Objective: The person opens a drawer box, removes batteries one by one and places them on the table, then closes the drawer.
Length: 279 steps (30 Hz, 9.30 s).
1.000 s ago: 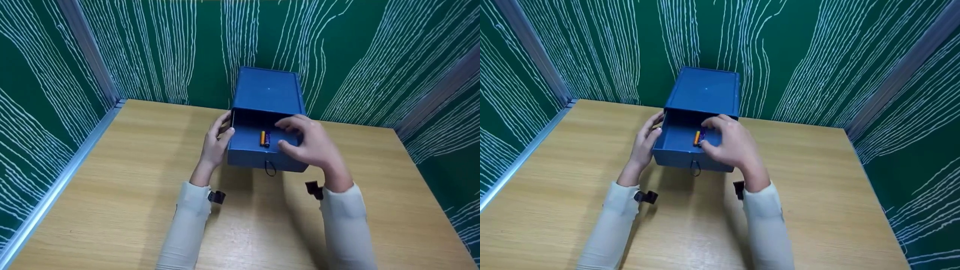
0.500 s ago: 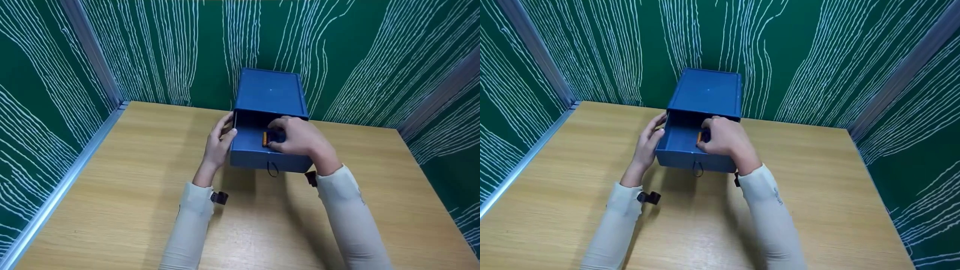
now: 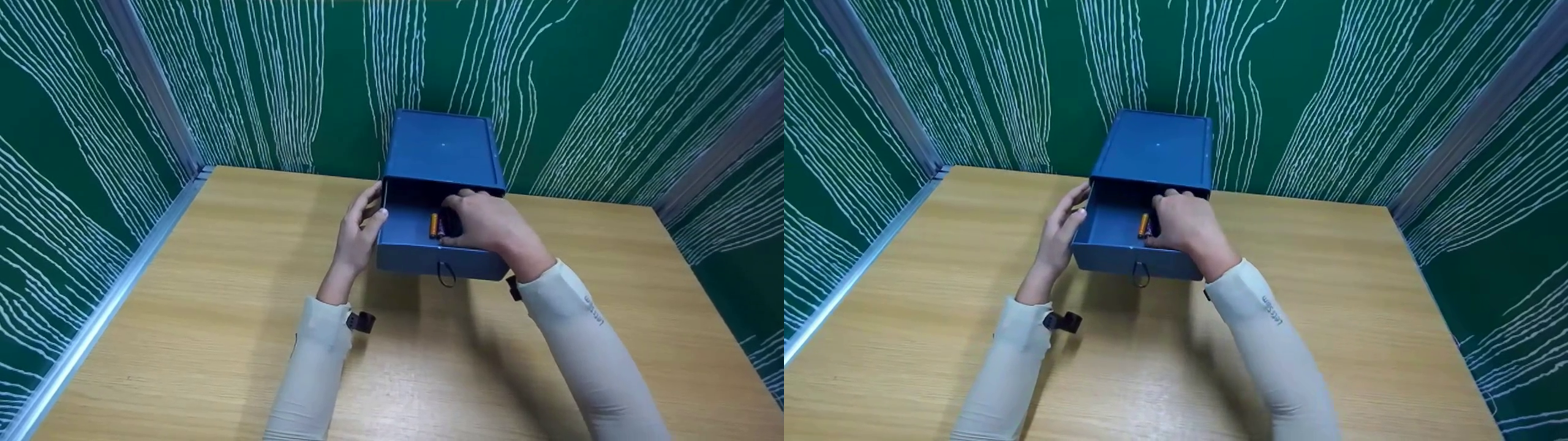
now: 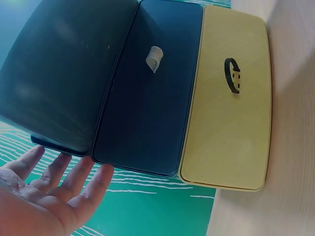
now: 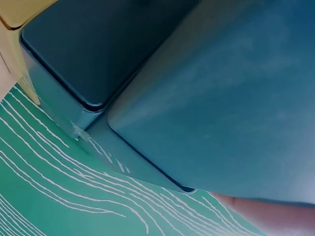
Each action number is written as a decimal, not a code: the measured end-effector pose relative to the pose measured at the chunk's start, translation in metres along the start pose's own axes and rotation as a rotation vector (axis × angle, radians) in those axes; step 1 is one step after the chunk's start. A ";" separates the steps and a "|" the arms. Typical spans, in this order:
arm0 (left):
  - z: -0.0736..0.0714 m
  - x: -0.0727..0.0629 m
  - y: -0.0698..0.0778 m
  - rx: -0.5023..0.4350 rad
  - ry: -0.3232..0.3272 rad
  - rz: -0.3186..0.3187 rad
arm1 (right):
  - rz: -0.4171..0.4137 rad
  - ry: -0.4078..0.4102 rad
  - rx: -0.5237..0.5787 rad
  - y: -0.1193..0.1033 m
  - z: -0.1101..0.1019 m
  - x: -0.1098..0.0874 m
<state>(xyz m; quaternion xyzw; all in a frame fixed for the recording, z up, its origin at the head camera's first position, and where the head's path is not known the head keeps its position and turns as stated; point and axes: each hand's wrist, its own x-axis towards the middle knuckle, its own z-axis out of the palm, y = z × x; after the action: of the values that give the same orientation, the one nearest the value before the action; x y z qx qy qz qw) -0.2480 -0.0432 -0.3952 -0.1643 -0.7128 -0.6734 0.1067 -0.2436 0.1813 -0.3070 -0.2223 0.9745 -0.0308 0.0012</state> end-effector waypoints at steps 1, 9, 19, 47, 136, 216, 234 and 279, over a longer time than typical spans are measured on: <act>0.000 0.000 0.000 -0.002 0.002 0.001 | -0.003 0.003 -0.008 0.000 0.000 0.001; 0.001 -0.002 0.000 -0.003 0.013 -0.007 | -0.018 0.012 -0.051 -0.001 0.004 0.001; 0.002 -0.002 -0.001 -0.003 0.018 -0.011 | -0.026 0.018 -0.085 -0.001 0.006 0.002; 0.001 0.001 -0.001 -0.016 0.018 0.008 | 0.022 0.114 0.111 -0.001 0.002 -0.002; 0.001 0.000 0.000 -0.017 0.009 0.003 | 0.150 0.517 0.590 0.066 0.011 -0.080; 0.000 0.001 -0.001 0.014 0.011 -0.012 | 0.345 -0.091 0.484 0.133 0.090 -0.053; -0.001 0.002 -0.001 -0.007 -0.001 -0.016 | 0.379 -0.215 0.424 0.136 0.100 -0.047; 0.000 0.003 0.000 -0.006 0.002 -0.010 | 0.367 -0.197 0.309 0.131 0.123 -0.044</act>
<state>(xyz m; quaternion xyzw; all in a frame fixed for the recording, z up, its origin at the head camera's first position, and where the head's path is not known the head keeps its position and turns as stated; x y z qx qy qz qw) -0.2506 -0.0428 -0.3943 -0.1604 -0.7117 -0.6761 0.1034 -0.2590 0.3106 -0.4383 -0.0409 0.9774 -0.1568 0.1355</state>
